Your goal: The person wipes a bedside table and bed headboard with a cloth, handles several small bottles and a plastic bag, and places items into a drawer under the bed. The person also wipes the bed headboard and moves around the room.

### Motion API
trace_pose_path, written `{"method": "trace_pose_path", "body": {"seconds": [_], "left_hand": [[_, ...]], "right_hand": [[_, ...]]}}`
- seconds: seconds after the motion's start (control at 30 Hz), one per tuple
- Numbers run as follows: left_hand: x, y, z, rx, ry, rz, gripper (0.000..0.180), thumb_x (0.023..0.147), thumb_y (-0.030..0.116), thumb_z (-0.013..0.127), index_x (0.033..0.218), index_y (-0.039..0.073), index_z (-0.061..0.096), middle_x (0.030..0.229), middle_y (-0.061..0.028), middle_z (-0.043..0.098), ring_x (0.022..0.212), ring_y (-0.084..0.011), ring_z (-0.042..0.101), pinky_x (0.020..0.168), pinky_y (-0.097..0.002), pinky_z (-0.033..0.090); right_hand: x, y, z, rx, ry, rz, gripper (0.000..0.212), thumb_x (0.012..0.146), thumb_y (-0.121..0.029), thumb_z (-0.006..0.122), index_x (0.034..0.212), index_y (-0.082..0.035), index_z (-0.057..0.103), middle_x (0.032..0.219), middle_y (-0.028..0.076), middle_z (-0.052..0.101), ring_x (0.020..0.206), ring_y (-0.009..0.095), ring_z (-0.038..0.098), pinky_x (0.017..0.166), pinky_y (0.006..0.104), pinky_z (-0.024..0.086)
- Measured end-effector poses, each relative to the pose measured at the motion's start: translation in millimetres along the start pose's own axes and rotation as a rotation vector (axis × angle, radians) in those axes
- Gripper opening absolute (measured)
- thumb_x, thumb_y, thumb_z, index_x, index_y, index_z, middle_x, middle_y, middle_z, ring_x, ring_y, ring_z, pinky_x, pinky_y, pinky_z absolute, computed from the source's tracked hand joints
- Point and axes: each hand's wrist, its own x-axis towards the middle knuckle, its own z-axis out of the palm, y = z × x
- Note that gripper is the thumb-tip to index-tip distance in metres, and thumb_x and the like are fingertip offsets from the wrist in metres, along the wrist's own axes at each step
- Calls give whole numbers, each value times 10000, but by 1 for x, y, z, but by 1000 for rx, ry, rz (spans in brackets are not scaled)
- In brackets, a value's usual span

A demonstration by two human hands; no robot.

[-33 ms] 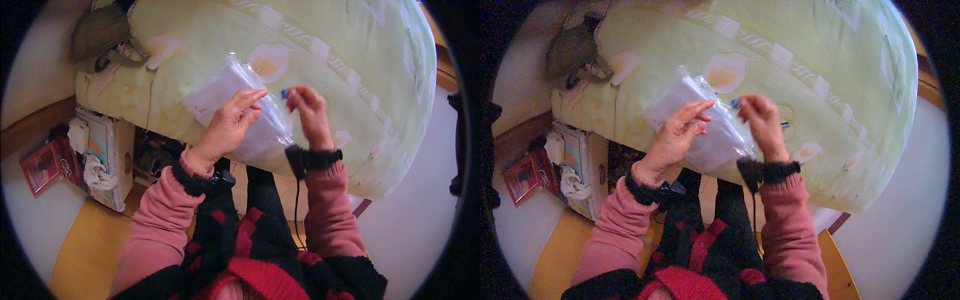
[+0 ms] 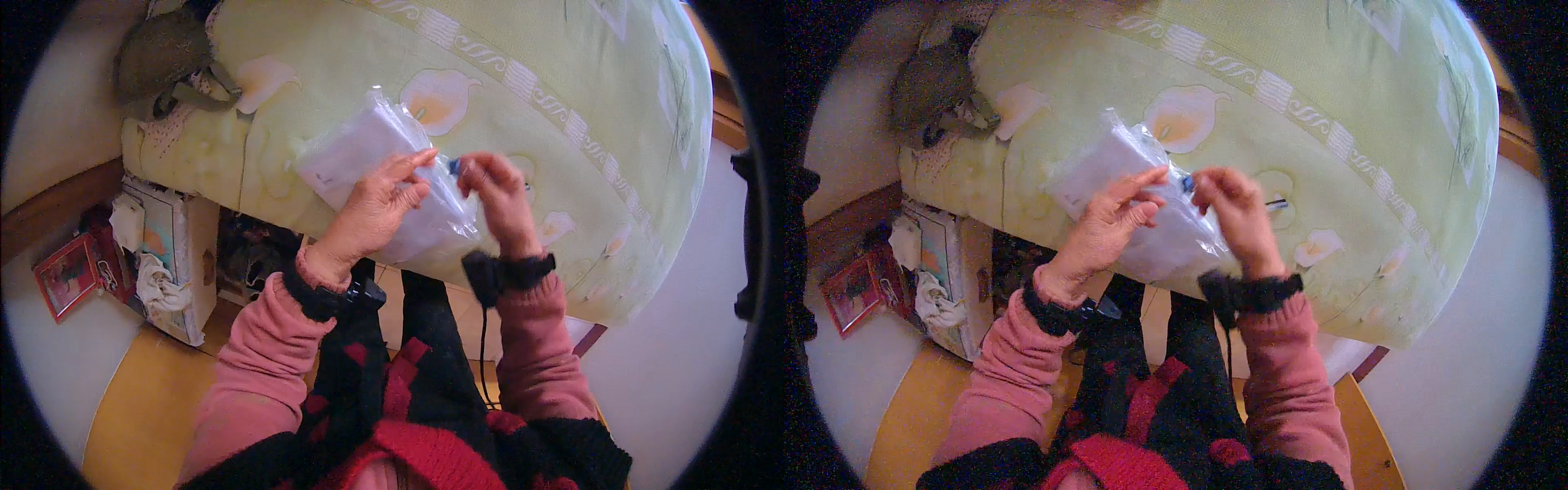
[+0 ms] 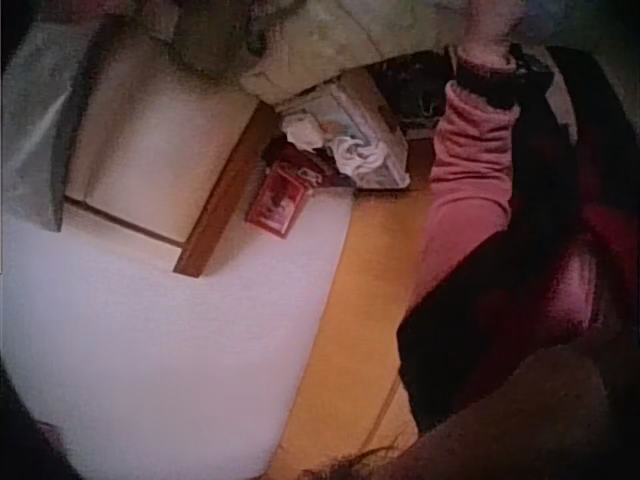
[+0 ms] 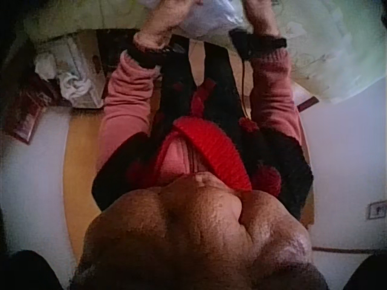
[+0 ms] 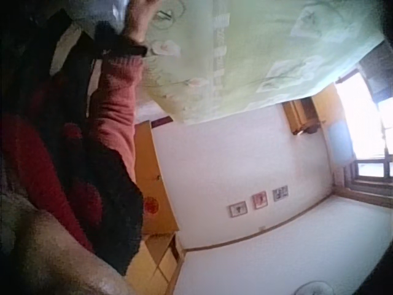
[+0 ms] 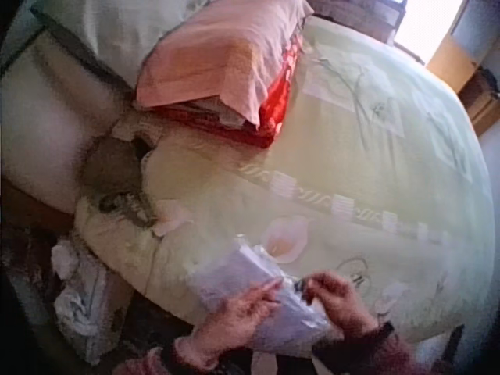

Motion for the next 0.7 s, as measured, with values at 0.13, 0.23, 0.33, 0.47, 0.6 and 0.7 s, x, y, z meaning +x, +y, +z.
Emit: {"method": "trace_pose_path", "body": {"seconds": [0.13,0.23,0.33,0.47,0.6,0.7], "left_hand": [[-14,-2,8,-180,-82,-234,168,864,94,624,1022,36,637,870,-25,632,785,-104,584,669,-237,483],[-23,-11,7,-194,-59,-321,138,856,89,636,979,28,635,799,-13,631,723,-88,573,645,-229,479],[-26,-20,9,-220,-22,-316,107,858,67,628,951,17,631,797,-17,631,707,-82,565,636,-219,475],[-22,-20,16,-75,-19,-257,147,854,35,610,998,20,632,838,-29,638,732,-98,575,656,-229,482],[-2,-11,14,606,-120,288,342,785,-16,590,1119,53,599,1067,-65,606,1037,-212,548,905,-361,429],[28,-16,6,1207,-184,588,451,759,12,555,1204,82,548,1228,-67,526,1260,-259,386,1076,-453,241]], "right_hand": [[-40,-3,25,67,-20,179,150,901,-92,563,949,40,613,739,32,587,662,97,531,602,231,440],[-51,-1,37,277,20,290,171,892,-124,592,948,36,618,751,32,605,667,89,541,597,222,447],[-54,0,37,115,-9,301,192,884,-134,606,991,25,608,813,35,616,700,81,546,613,216,454],[-55,3,26,45,-3,327,164,879,-109,607,990,11,603,775,19,592,681,81,530,615,221,449],[-54,4,13,26,47,301,150,872,-120,620,946,10,605,761,4,579,691,75,518,610,217,433],[-52,6,6,-61,90,253,139,865,-114,626,914,15,610,763,12,582,706,84,527,623,224,433]]}}
